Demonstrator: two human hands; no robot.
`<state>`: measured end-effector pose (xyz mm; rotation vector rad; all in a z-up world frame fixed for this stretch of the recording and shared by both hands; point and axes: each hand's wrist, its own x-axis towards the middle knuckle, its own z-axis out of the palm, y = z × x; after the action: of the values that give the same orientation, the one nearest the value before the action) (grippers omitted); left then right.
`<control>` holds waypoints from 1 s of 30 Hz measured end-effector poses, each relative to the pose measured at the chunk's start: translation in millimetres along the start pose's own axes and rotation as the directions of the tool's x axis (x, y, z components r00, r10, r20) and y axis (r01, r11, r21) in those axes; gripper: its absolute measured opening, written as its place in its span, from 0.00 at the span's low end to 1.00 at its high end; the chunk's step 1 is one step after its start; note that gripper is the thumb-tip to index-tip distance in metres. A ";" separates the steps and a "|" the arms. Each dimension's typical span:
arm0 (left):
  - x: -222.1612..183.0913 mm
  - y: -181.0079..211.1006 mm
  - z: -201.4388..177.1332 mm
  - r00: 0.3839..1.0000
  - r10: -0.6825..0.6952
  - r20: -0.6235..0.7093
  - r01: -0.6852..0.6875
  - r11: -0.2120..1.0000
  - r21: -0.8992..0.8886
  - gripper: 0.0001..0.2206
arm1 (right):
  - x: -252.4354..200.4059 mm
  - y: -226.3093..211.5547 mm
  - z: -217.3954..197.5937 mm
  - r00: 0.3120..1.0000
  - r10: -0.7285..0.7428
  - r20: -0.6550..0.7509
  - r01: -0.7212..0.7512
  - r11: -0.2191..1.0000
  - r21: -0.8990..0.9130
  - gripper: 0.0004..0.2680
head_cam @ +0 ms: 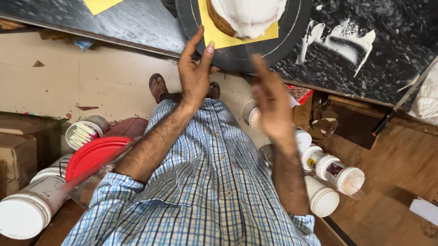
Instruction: The person lays out squares of paper on a counter, places cake rounds on the paper, and then uses a long spatula to apply white frosting to the top and sides of the cakes.
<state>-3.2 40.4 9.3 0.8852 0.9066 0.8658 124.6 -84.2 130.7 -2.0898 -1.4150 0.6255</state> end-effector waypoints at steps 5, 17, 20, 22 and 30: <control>11.9 0.5 -0.4 0.977 0.213 0.018 -0.212 0.952 0.219 0.18 | -8.4 107.6 -31.8 0.945 0.206 -0.254 -0.170 0.973 0.156 0.22; -12.8 -12.4 37.2 0.958 0.206 -0.202 -0.176 0.972 0.155 0.22 | -1.0 121.4 -89.3 0.823 0.557 -0.109 -0.525 0.820 0.226 0.15; -12.0 -14.3 45.6 0.944 0.201 -0.260 -0.125 0.951 0.282 0.20 | 60.1 51.1 -162.1 0.928 0.371 -0.038 -0.372 0.928 -0.020 0.12; -9.6 -13.9 48.6 0.944 0.167 -0.285 -0.089 0.960 0.264 0.20 | 98.4 4.5 -186.1 0.922 0.383 0.059 -0.333 0.860 -0.386 0.13; 20.0 2.2 22.3 0.944 0.277 -0.178 -0.220 0.933 0.285 0.20 | 194.2 -98.0 -172.6 0.872 -0.110 0.477 0.470 0.461 -0.752 0.11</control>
<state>23.5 53.4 13.4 1.1704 1.1309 1.0945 234.0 98.1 309.2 -2.3486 -2.6836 0.1206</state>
